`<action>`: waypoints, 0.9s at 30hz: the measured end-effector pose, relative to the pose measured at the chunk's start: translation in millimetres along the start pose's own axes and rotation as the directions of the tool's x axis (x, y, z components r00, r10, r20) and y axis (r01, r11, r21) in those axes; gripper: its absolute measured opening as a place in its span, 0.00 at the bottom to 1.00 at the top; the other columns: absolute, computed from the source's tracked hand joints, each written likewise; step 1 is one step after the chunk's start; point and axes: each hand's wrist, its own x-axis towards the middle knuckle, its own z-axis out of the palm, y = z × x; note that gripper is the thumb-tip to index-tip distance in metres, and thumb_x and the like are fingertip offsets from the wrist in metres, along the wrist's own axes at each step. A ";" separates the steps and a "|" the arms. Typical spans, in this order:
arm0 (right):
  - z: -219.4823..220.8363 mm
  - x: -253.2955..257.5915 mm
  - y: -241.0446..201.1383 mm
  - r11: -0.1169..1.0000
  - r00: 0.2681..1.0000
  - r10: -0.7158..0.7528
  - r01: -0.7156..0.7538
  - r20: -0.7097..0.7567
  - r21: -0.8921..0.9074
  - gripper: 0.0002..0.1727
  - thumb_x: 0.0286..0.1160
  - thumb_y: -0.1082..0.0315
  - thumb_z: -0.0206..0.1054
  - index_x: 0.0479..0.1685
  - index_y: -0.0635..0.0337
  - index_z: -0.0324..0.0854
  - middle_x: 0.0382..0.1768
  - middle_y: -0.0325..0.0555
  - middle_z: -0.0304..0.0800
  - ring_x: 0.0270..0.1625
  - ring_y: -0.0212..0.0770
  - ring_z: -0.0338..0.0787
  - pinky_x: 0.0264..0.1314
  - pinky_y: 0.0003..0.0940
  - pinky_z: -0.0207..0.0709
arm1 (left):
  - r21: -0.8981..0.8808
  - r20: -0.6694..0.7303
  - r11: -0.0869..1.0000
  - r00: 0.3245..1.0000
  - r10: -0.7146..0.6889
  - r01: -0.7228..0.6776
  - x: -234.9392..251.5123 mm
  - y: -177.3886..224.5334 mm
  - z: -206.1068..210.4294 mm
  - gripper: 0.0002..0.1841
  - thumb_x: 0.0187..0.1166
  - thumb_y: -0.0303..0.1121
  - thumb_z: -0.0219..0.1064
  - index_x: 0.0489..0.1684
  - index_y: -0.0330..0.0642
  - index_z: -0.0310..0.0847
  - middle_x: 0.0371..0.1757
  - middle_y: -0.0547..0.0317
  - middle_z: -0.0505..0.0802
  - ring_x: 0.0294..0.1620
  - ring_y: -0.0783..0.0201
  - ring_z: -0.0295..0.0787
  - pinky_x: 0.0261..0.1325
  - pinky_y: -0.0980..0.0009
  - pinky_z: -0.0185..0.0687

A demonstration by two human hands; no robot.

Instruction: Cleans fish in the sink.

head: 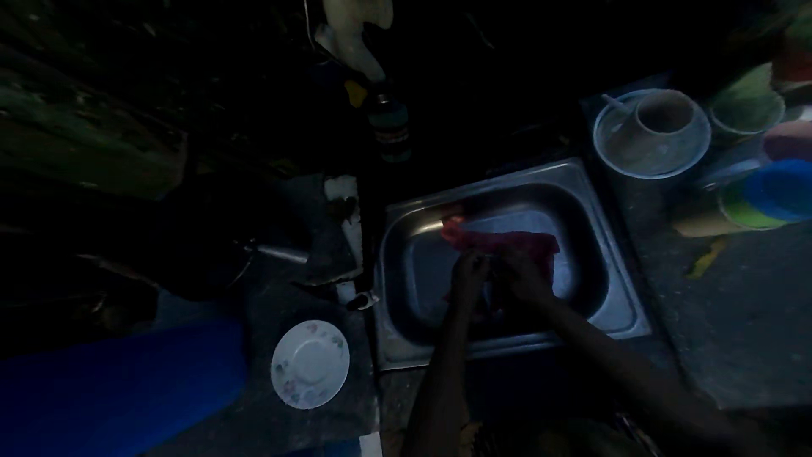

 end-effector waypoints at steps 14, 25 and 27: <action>9.3 -11.9 6.3 0.842 0.851 -0.509 0.461 -0.128 -0.281 0.12 0.77 0.74 0.65 0.50 0.61 0.94 0.56 0.52 0.96 0.65 0.65 0.89 0.65 0.66 0.79 | -0.244 -0.002 0.936 0.965 -0.263 0.255 13.9 -2.4 -4.2 0.16 0.92 0.30 0.53 0.63 0.26 0.80 0.54 0.41 0.88 0.49 0.63 0.83 0.56 0.67 0.79; -32.0 3.9 -21.0 0.931 0.959 0.281 -0.265 -0.026 0.252 0.18 0.78 0.61 0.73 0.55 0.69 0.87 0.46 0.54 0.92 0.47 0.38 0.89 0.57 0.37 0.83 | -0.409 -0.017 0.888 0.971 -0.236 0.209 -1.7 -12.9 39.2 0.23 0.96 0.37 0.45 0.74 0.26 0.74 0.66 0.38 0.85 0.62 0.59 0.82 0.69 0.63 0.75; -38.5 7.7 -18.1 0.927 0.956 0.282 -0.293 0.082 0.235 0.20 0.79 0.61 0.73 0.60 0.69 0.85 0.47 0.54 0.91 0.46 0.38 0.89 0.56 0.36 0.84 | -0.286 -0.048 0.939 0.975 -0.215 0.193 -2.3 -2.6 36.0 0.21 0.95 0.35 0.49 0.70 0.26 0.77 0.64 0.37 0.86 0.61 0.57 0.82 0.69 0.63 0.74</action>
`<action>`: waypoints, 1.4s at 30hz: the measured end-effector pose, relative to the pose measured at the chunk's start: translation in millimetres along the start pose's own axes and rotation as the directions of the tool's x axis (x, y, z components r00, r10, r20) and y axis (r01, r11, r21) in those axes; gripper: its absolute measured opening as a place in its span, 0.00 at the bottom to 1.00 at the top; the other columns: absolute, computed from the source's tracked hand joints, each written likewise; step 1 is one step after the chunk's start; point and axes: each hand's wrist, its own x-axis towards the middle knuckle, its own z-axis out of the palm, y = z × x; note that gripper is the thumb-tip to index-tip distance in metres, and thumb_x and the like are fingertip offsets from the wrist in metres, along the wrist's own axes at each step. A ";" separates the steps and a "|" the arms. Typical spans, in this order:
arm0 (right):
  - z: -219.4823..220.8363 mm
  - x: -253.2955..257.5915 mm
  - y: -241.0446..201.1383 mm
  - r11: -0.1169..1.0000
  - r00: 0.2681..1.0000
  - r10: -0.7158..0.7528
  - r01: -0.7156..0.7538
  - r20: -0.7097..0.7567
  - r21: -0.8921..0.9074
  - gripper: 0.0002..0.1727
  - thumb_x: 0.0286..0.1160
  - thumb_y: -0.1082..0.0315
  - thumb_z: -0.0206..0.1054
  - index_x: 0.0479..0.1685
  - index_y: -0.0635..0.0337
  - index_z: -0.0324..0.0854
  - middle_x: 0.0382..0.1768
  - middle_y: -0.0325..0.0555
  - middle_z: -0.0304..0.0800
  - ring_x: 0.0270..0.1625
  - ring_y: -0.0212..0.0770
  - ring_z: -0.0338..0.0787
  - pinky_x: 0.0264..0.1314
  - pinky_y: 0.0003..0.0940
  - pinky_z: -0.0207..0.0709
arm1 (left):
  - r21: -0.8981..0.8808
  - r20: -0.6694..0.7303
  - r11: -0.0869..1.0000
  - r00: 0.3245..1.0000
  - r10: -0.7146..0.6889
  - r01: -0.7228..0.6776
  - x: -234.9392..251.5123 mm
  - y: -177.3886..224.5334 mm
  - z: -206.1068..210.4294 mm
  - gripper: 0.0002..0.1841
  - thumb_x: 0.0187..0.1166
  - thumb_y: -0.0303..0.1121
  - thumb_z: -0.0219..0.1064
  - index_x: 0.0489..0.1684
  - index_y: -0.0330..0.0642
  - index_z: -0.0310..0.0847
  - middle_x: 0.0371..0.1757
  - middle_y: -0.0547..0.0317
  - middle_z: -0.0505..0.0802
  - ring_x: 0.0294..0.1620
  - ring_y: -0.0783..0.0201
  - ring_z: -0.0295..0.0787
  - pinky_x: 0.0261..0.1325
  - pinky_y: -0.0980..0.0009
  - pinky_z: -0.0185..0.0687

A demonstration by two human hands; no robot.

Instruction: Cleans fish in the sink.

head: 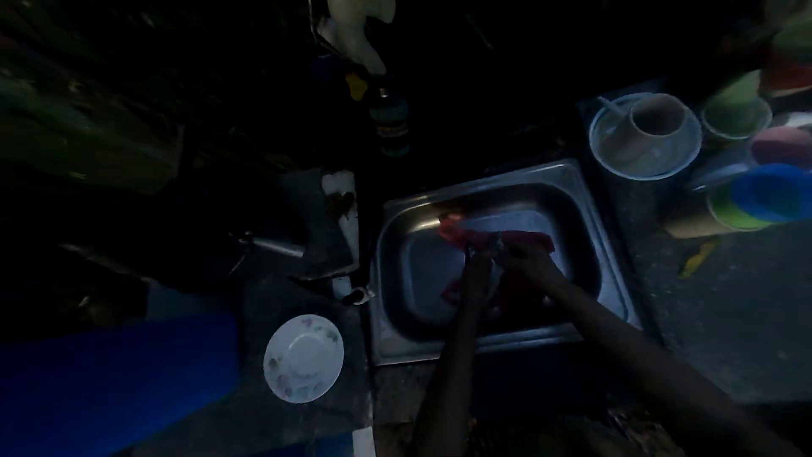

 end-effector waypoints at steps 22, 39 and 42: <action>-15.2 -1.9 -19.0 0.983 0.940 0.178 -0.181 0.290 -0.018 0.17 0.80 0.74 0.69 0.63 0.72 0.78 0.46 0.53 0.88 0.38 0.34 0.90 0.44 0.29 0.87 | 0.379 0.312 0.853 0.917 0.248 -0.359 -0.1 1.6 -34.4 0.22 0.90 0.38 0.58 0.68 0.26 0.79 0.58 0.33 0.90 0.61 0.44 0.89 0.71 0.49 0.78; 15.8 5.2 -1.4 0.951 0.990 -0.107 0.130 0.094 -0.282 0.22 0.79 0.62 0.72 0.63 0.71 0.82 0.51 0.64 0.90 0.54 0.55 0.90 0.65 0.54 0.81 | -0.027 0.221 0.997 0.973 -0.064 0.071 4.7 -15.0 -31.4 0.19 0.89 0.39 0.61 0.68 0.33 0.79 0.55 0.48 0.89 0.49 0.64 0.86 0.57 0.65 0.83; 22.2 4.1 0.0 0.961 0.992 -0.122 0.114 -0.017 -0.251 0.20 0.78 0.64 0.72 0.61 0.70 0.84 0.50 0.62 0.91 0.54 0.54 0.90 0.65 0.54 0.81 | -0.118 0.165 0.990 0.985 -0.053 0.073 3.5 -13.8 -26.6 0.19 0.89 0.39 0.62 0.65 0.32 0.81 0.51 0.50 0.90 0.45 0.67 0.86 0.52 0.68 0.84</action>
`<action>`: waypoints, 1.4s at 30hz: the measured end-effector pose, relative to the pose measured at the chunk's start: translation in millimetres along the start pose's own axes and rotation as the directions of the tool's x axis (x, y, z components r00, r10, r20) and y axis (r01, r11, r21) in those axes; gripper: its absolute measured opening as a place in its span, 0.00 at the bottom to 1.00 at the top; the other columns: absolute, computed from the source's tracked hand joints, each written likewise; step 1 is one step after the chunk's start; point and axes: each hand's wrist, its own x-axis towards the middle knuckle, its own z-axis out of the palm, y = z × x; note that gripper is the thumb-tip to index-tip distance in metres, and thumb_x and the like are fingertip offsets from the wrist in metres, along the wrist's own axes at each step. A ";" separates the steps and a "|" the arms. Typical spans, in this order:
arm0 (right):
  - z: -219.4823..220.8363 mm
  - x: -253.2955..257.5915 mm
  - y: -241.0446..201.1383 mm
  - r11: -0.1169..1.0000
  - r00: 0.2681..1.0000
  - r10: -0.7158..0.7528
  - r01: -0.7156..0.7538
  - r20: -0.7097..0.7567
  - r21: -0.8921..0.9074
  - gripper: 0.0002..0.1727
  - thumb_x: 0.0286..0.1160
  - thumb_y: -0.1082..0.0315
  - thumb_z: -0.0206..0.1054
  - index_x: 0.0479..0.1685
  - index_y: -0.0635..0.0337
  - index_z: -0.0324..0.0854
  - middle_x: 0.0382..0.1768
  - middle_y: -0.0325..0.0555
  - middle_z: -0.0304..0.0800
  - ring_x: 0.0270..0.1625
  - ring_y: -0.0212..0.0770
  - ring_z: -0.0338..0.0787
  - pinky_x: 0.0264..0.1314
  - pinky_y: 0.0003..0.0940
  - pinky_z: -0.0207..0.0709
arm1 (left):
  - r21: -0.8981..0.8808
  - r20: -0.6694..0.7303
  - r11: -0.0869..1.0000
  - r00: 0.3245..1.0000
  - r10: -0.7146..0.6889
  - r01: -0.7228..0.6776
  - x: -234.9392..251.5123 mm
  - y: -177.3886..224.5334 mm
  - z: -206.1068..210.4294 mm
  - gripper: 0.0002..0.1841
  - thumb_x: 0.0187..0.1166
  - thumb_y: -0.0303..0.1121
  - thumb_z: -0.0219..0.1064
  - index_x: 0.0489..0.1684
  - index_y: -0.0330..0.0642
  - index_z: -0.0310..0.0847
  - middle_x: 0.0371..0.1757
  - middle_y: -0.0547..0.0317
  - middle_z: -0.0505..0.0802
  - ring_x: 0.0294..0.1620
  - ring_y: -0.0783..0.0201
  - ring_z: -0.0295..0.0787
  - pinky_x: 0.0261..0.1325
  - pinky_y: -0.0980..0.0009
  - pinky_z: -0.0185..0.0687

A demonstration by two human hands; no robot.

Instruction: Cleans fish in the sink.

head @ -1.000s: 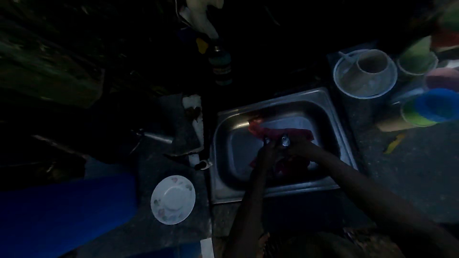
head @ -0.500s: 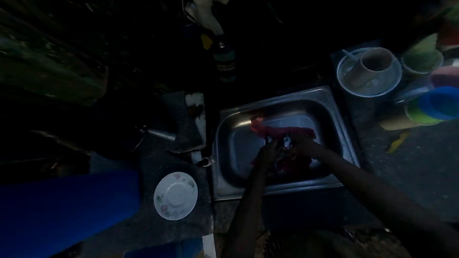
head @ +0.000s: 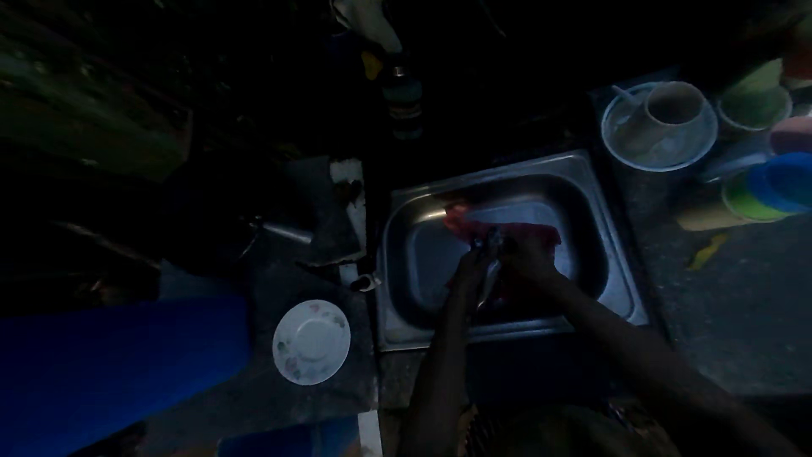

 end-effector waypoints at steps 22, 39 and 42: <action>-3.3 6.1 12.4 0.741 0.843 0.448 -0.163 -0.298 0.651 0.18 0.82 0.75 0.65 0.67 0.70 0.73 0.46 0.56 0.87 0.37 0.41 0.88 0.41 0.37 0.85 | 0.010 -0.055 0.986 0.985 -0.164 0.164 -6.4 -5.8 13.3 0.23 0.87 0.45 0.63 0.66 0.33 0.80 0.55 0.43 0.89 0.51 0.57 0.87 0.58 0.58 0.83; -18.0 8.2 38.6 0.997 0.931 -0.077 0.064 0.358 0.050 0.18 0.83 0.69 0.66 0.66 0.70 0.83 0.62 0.61 0.88 0.65 0.47 0.86 0.74 0.43 0.76 | 0.184 0.032 0.975 0.991 -0.130 0.122 -2.3 -2.1 -15.2 0.25 0.81 0.43 0.71 0.66 0.32 0.79 0.56 0.43 0.89 0.52 0.58 0.87 0.60 0.58 0.83; -13.4 10.3 47.9 0.980 0.905 -0.159 0.193 0.394 -0.046 0.19 0.89 0.66 0.59 0.63 0.73 0.84 0.64 0.67 0.86 0.69 0.57 0.84 0.78 0.51 0.70 | 0.208 0.053 0.971 0.990 -0.134 0.121 3.1 2.3 -16.1 0.25 0.82 0.42 0.70 0.68 0.30 0.78 0.57 0.41 0.89 0.52 0.57 0.87 0.60 0.58 0.83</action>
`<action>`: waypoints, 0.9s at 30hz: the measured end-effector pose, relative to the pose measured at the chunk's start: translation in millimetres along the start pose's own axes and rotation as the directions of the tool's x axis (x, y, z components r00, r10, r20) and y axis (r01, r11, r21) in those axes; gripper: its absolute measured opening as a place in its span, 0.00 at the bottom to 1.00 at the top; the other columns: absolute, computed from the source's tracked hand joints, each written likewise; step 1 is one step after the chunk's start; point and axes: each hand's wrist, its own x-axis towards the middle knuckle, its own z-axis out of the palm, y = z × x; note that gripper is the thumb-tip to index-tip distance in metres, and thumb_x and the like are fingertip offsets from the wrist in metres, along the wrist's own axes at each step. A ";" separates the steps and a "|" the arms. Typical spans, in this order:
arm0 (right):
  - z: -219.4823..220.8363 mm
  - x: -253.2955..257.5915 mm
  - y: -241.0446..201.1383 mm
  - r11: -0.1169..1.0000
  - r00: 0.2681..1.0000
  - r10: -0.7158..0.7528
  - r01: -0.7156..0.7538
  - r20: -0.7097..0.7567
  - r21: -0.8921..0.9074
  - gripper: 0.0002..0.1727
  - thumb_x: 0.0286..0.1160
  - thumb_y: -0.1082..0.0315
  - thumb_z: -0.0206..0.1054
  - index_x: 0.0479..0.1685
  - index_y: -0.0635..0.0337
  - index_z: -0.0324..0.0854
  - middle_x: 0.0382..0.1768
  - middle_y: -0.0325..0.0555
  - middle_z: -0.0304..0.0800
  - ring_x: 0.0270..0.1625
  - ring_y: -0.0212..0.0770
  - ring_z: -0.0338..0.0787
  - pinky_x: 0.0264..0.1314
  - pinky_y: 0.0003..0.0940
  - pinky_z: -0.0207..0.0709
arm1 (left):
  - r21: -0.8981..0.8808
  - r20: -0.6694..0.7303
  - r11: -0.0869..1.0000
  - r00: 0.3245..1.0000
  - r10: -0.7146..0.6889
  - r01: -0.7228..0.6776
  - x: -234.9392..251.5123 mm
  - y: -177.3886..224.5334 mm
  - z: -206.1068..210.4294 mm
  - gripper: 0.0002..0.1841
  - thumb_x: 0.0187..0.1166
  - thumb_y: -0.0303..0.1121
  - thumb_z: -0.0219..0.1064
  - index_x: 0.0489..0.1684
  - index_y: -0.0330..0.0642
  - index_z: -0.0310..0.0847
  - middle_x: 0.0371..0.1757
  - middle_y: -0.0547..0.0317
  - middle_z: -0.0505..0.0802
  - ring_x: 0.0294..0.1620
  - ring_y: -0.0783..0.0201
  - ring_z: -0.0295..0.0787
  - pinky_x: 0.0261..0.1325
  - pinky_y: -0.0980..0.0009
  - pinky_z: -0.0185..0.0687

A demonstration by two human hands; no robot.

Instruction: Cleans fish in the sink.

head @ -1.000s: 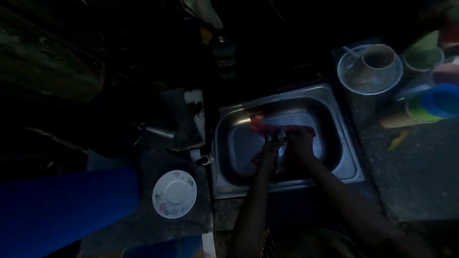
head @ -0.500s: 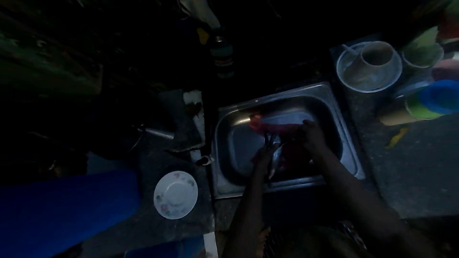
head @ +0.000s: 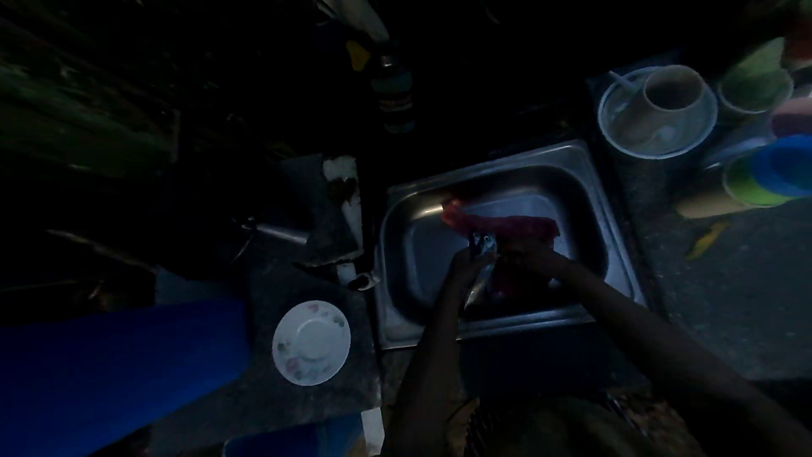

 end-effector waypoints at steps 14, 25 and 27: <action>38.6 18.1 7.4 0.968 0.933 0.243 -0.250 -0.265 0.006 0.22 0.92 0.62 0.53 0.69 0.69 0.82 0.69 0.65 0.85 0.76 0.60 0.80 0.83 0.55 0.67 | 0.121 -0.141 0.993 0.990 -0.002 0.020 4.8 -3.7 17.0 0.21 0.83 0.42 0.68 0.61 0.32 0.83 0.54 0.41 0.90 0.54 0.52 0.88 0.62 0.52 0.81; 11.9 12.9 43.1 0.960 0.940 0.264 -0.277 -0.217 -0.034 0.21 0.88 0.63 0.60 0.69 0.69 0.82 0.70 0.66 0.83 0.76 0.60 0.80 0.84 0.54 0.66 | 0.043 -0.091 0.999 0.996 -0.024 0.028 -7.4 -12.9 3.6 0.26 0.87 0.49 0.63 0.68 0.33 0.79 0.59 0.40 0.89 0.58 0.53 0.87 0.65 0.52 0.81; 18.4 5.8 22.4 0.993 0.973 0.105 -0.091 -0.207 0.075 0.19 0.85 0.63 0.64 0.64 0.69 0.84 0.63 0.61 0.88 0.68 0.51 0.86 0.77 0.46 0.75 | 0.058 -0.047 0.998 0.999 -0.016 0.019 -4.7 -10.6 3.1 0.27 0.90 0.51 0.56 0.69 0.33 0.79 0.59 0.41 0.89 0.58 0.53 0.86 0.65 0.53 0.80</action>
